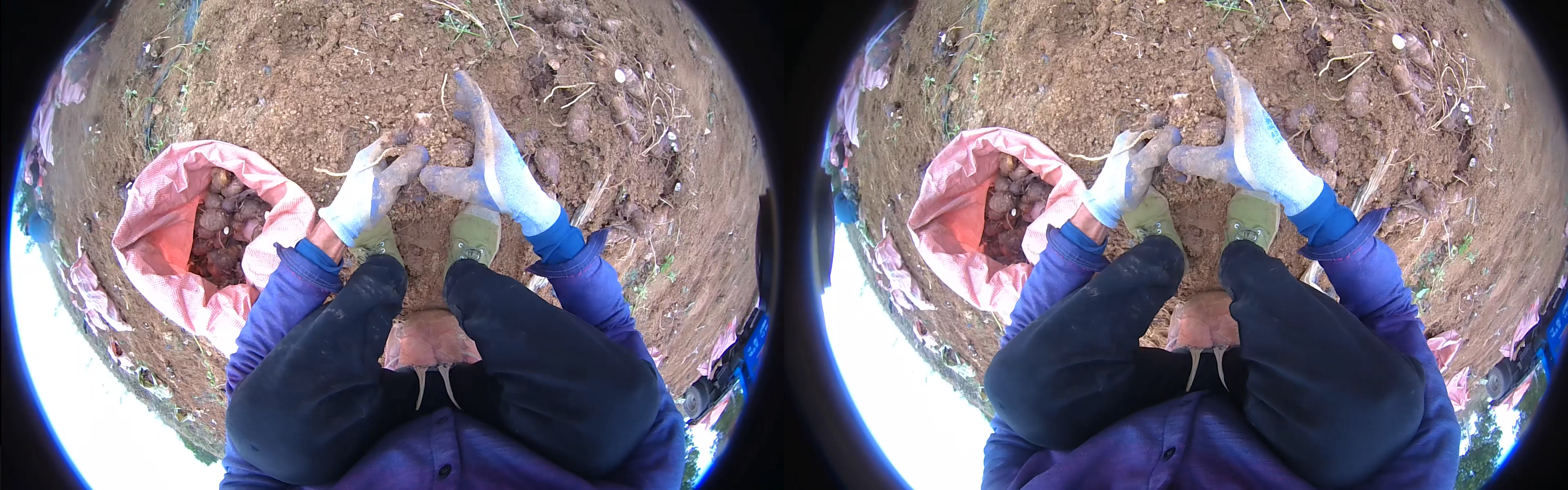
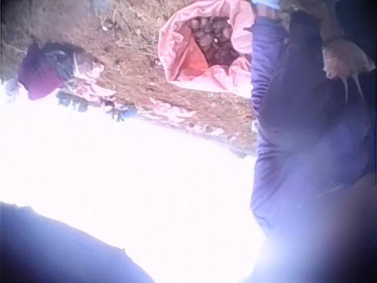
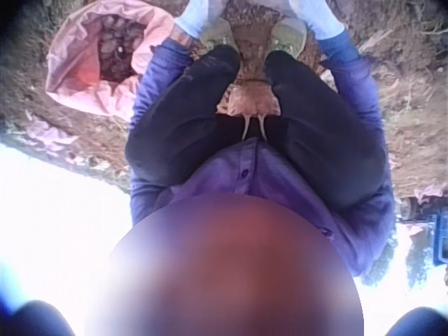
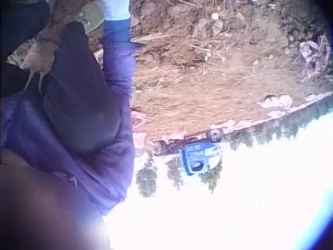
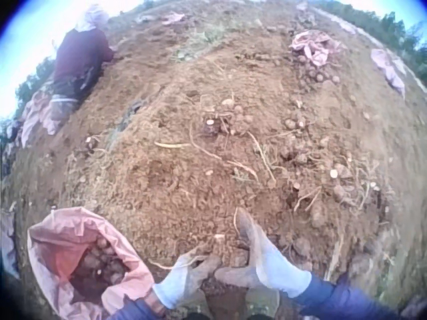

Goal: The person repeatedly picks up potatoes from the soil, removes attached dirt and roots by hand, and places them into a pink sack. The person occasionally shifts the sack to make room for more potatoes.

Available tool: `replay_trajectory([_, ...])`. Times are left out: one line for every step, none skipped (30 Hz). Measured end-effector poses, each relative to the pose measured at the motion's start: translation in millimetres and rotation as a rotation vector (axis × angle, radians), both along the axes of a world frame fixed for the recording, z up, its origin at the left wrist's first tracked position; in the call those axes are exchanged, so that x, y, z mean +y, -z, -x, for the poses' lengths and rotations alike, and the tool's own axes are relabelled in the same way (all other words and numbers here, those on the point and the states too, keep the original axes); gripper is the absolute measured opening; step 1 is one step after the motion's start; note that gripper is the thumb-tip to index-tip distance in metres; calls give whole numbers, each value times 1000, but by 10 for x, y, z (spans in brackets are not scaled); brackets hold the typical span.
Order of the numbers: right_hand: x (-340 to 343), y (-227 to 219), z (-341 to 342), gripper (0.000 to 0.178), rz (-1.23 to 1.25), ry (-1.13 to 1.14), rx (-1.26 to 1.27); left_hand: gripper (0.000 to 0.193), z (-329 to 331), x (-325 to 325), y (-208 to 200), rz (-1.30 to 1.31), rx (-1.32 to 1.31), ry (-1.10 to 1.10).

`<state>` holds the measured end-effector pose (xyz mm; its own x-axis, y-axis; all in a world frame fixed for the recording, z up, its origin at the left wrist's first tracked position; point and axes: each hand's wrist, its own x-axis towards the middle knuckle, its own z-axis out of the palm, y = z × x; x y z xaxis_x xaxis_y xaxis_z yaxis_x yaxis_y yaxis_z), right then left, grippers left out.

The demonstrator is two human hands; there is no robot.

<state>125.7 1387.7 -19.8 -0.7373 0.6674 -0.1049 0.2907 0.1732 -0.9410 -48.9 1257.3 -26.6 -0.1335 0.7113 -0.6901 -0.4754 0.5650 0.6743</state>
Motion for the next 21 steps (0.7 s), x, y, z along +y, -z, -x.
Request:
replay_trajectory([-8, -4, -24, 117, 75, -47, -31, 39, -19, -33, 32, -74, 73, 54])
replay_trajectory([-17, 16, -36, 116, 156, -75, -86, 36, -28, -60, 66, -65, 160, 108])
replay_trajectory([-40, 39, -62, 115, 253, -133, -188, 33, -39, -86, 98, -132, 240, 143])
replay_trajectory([-57, 73, -92, 108, 237, -145, -176, 32, -41, -107, 128, -94, 361, 220])
replay_trajectory([-86, 116, -119, 105, 208, -119, -143, 31, -28, -113, 159, -152, 483, 283])
replay_trajectory([-97, 164, -152, 103, 186, -124, -151, 29, -14, -101, 194, -213, 608, 348])
replay_trajectory([-121, 213, -185, 100, 165, -139, -183, 28, -2, -105, 210, -298, 736, 424])
replay_trajectory([-142, 258, -220, 96, 179, -104, -167, 31, -4, -76, 237, -422, 867, 436])
replay_trajectory([-158, 303, -247, 92, 186, -80, -171, 28, -11, -82, 234, -454, 975, 443])
replay_trajectory([-185, 340, -264, 89, 129, -39, -117, 25, -30, -63, 234, -443, 1064, 508])
replay_trajectory([-188, 372, -278, 88, 122, -39, -168, 23, -55, -65, 214, -408, 1162, 554])
replay_trajectory([-182, 401, -275, 86, 48, -31, -157, 23, -98, -62, 188, -362, 1114, 557])
replay_trajectory([-163, 411, -283, 85, -50, -47, -145, 23, -137, -72, 153, -401, 1051, 614])
replay_trajectory([-122, 418, -271, 78, -97, -10, -198, 23, -174, -93, 108, -423, 1012, 636])
replay_trajectory([-79, 406, -264, 77, -108, 74, -164, 24, -183, -104, 67, -415, 938, 741])
replay_trajectory([27, 389, -255, 75, -98, 132, -183, 36, -165, -95, 41, -446, 867, 755])
replay_trajectory([117, 358, -243, 74, -48, 204, -244, 40, -126, -78, 27, -391, 954, 768])
replay_trajectory([174, 301, -251, 72, 151, 283, -144, 45, -48, -63, 20, -298, 1015, 814])
replay_trajectory([241, 241, -258, 66, 72, 252, -142, 50, 33, -58, 18, -89, 1072, 907])
replay_trajectory([246, 174, -255, 61, 48, 188, -79, 66, 79, -36, 36, -56, 1138, 858])
replay_trajectory([245, 104, -265, 56, 73, 183, -100, 71, 121, -14, 66, -194, 1043, 634])
